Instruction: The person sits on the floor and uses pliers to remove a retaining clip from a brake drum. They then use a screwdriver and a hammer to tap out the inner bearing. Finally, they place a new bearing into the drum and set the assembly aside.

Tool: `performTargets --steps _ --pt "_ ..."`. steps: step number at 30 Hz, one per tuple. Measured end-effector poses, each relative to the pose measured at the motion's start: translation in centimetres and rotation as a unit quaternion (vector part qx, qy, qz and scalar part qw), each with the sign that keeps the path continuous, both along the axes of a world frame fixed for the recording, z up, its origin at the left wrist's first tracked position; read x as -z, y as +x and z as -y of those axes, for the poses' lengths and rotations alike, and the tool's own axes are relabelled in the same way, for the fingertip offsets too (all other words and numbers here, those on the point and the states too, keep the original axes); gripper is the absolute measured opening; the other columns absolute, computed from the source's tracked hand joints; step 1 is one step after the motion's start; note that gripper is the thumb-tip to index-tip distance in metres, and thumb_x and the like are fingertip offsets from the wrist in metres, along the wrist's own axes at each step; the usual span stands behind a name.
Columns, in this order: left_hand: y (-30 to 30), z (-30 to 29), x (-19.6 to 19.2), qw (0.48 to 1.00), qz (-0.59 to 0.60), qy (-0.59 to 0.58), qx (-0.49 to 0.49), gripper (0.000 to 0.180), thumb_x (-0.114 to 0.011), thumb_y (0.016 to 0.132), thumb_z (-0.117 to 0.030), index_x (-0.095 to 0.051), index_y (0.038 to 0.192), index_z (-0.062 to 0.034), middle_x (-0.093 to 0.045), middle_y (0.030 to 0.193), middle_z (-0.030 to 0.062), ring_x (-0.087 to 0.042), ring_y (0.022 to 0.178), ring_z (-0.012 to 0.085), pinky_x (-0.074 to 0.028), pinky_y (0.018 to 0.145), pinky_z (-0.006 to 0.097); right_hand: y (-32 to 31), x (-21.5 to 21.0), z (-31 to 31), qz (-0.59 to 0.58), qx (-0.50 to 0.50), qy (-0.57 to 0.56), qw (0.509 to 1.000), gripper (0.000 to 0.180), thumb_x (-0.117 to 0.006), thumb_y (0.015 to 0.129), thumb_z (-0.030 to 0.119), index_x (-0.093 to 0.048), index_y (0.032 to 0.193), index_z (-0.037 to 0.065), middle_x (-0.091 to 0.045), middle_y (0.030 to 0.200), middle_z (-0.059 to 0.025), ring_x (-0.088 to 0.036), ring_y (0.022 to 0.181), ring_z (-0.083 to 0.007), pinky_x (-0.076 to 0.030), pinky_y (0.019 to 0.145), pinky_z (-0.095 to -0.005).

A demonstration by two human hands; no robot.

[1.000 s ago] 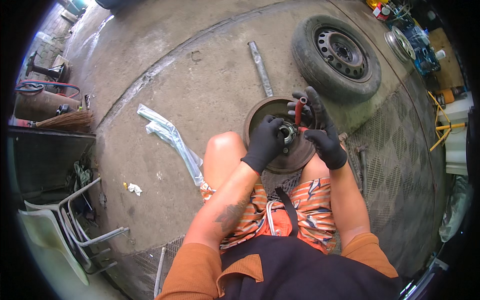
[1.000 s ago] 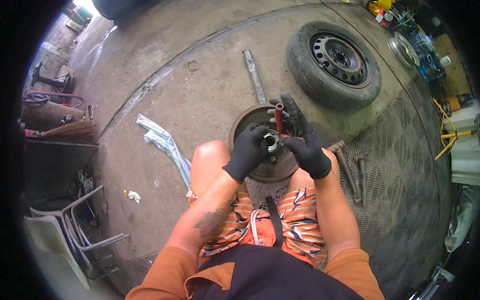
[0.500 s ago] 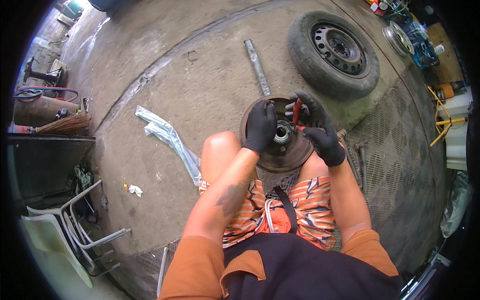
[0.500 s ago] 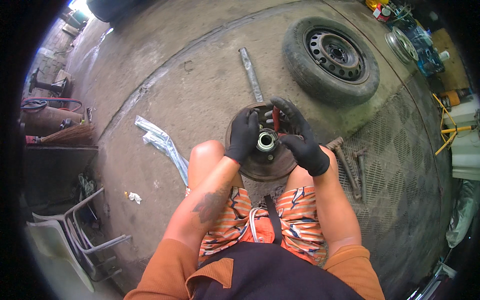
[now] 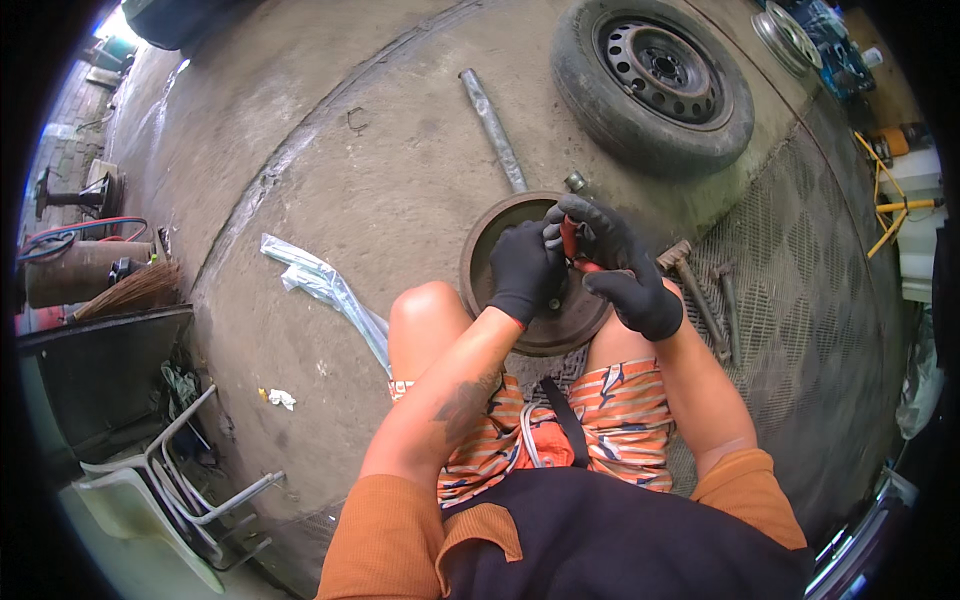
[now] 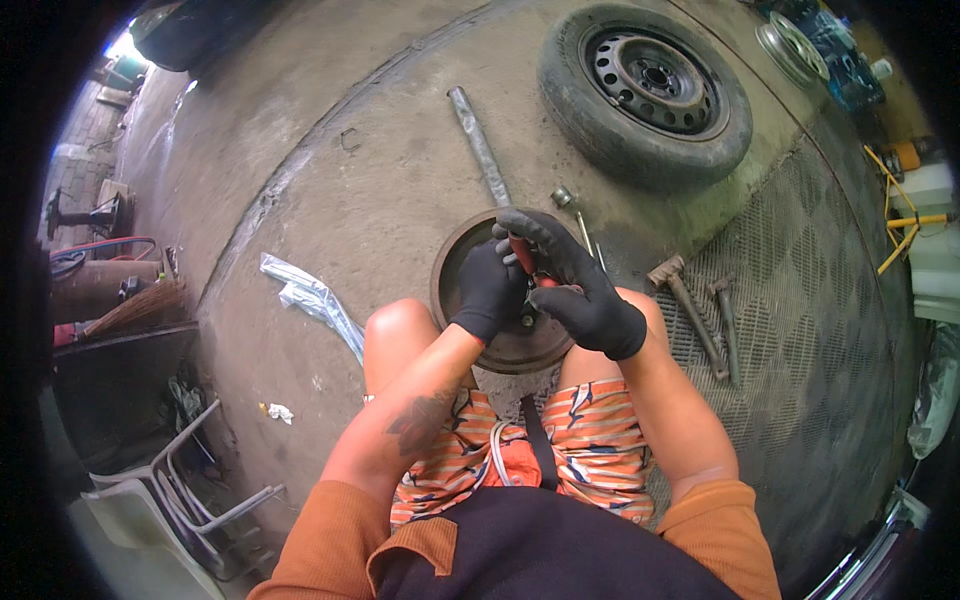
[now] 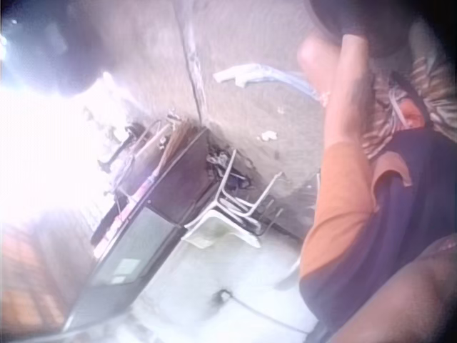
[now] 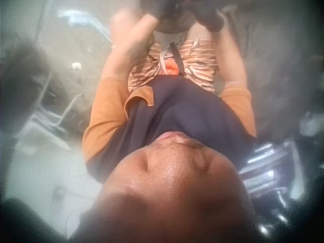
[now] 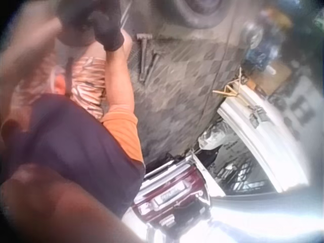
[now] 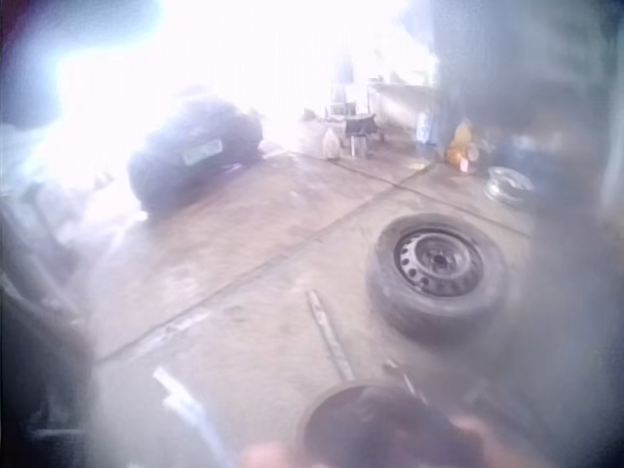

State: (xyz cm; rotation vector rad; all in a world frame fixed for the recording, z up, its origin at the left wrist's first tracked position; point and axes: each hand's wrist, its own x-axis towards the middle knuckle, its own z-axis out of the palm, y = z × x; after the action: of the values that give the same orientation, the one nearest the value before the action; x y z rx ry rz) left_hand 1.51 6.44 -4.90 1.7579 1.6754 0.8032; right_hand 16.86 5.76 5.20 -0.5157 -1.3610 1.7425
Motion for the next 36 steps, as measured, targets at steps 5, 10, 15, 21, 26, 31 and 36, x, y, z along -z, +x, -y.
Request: performTargets --steps 5,10,15,21,26,31,36 --pt "-0.2 0.1 -0.9 1.0 -0.014 -0.021 0.005 0.025 -0.053 0.09 -0.033 -0.067 0.084 -0.0136 -0.067 0.081 0.0143 -0.063 0.075 0.0398 -0.048 0.068 0.051 0.2 0.4 0.0 0.023 0.012 0.024 0.999 0.075 -0.054 0.08 -0.002 -0.035 0.152 0.002 -0.046 0.148 -0.0102 -0.043 0.137 -0.0188 -0.028 0.118 -0.0347" --pt "0.1 -0.2 -1.4 0.999 -0.04 0.03 0.001 0.026 -0.051 0.093 -0.033 -0.064 0.082 -0.0133 -0.066 0.078 0.0136 -0.063 0.073 0.0394 -0.048 0.066 0.05 0.2 1.2 -0.1 -0.007 0.027 0.013 1.0 0.072 -0.053 0.08 -0.003 -0.037 0.15 0.0 -0.047 0.147 -0.0114 -0.043 0.138 -0.0192 -0.029 0.118 -0.0353" --pt "0.1 -0.1 -1.7 0.996 -0.085 0.015 0.013 0.031 -0.047 0.097 -0.033 -0.064 0.08 -0.0118 -0.066 0.076 0.0142 -0.063 0.07 0.0394 -0.048 0.064 0.05 -0.7 1.0 -0.1 0.017 0.088 -0.005 0.996 0.059 -0.064 0.086 0.018 -0.046 0.14 0.001 -0.054 0.125 -0.0104 -0.053 0.104 -0.0188 -0.043 0.095 -0.0343" --pt "0.3 -0.5 -0.9 0.991 -0.13 0.024 -0.006 0.031 -0.045 0.097 -0.029 -0.063 0.08 -0.0095 -0.065 0.073 0.0148 -0.063 0.067 0.0397 -0.048 0.062 0.051 -0.4 0.8 0.7 0.025 0.16 0.011 0.987 0.041 -0.051 0.078 -0.004 -0.058 0.119 -0.002 -0.059 0.115 -0.0089 -0.057 0.108 -0.0152 -0.044 0.1 -0.0304" --pt "0.4 -0.4 -1.5 0.986 -0.156 0.06 0.004 0.029 -0.046 0.096 -0.026 -0.062 0.078 -0.0096 -0.065 0.071 0.0145 -0.062 0.065 0.0392 -0.047 0.061 0.051 -0.4 0.3 0.1 0.035 0.147 0.011 0.988 0.039 -0.049 0.077 -0.006 -0.06 0.113 -0.002 -0.058 0.11 -0.009 -0.058 0.102 -0.0147 -0.046 0.095 -0.0293" --pt "0.5 0.0 -1.6 0.987 -0.149 0.054 -0.008 0.029 -0.045 0.096 -0.026 -0.06 0.077 -0.0094 -0.063 0.072 0.0144 -0.06 0.067 0.0398 -0.046 0.064 0.051 0.0 0.8 0.3 -0.012 0.166 -0.049 0.985 0.038 -0.05 0.075 -0.006 -0.061 0.112 -0.003 -0.059 0.109 -0.0086 -0.057 0.101 -0.0148 -0.047 0.092 -0.0301" --pt "-0.1 -0.3 -0.8 0.99 -0.055 0.121 0.045 0.027 -0.046 0.095 -0.025 -0.059 0.078 -0.0085 -0.063 0.079 0.0159 -0.059 0.074 0.0396 -0.044 0.068 0.051 0.4 0.8 0.1 0.01 0.149 0.002 0.989 0.038 -0.052 0.075 -0.003 -0.061 0.112 -0.003 -0.062 0.109 -0.0091 -0.059 0.103 -0.0156 -0.047 0.094 -0.0316"
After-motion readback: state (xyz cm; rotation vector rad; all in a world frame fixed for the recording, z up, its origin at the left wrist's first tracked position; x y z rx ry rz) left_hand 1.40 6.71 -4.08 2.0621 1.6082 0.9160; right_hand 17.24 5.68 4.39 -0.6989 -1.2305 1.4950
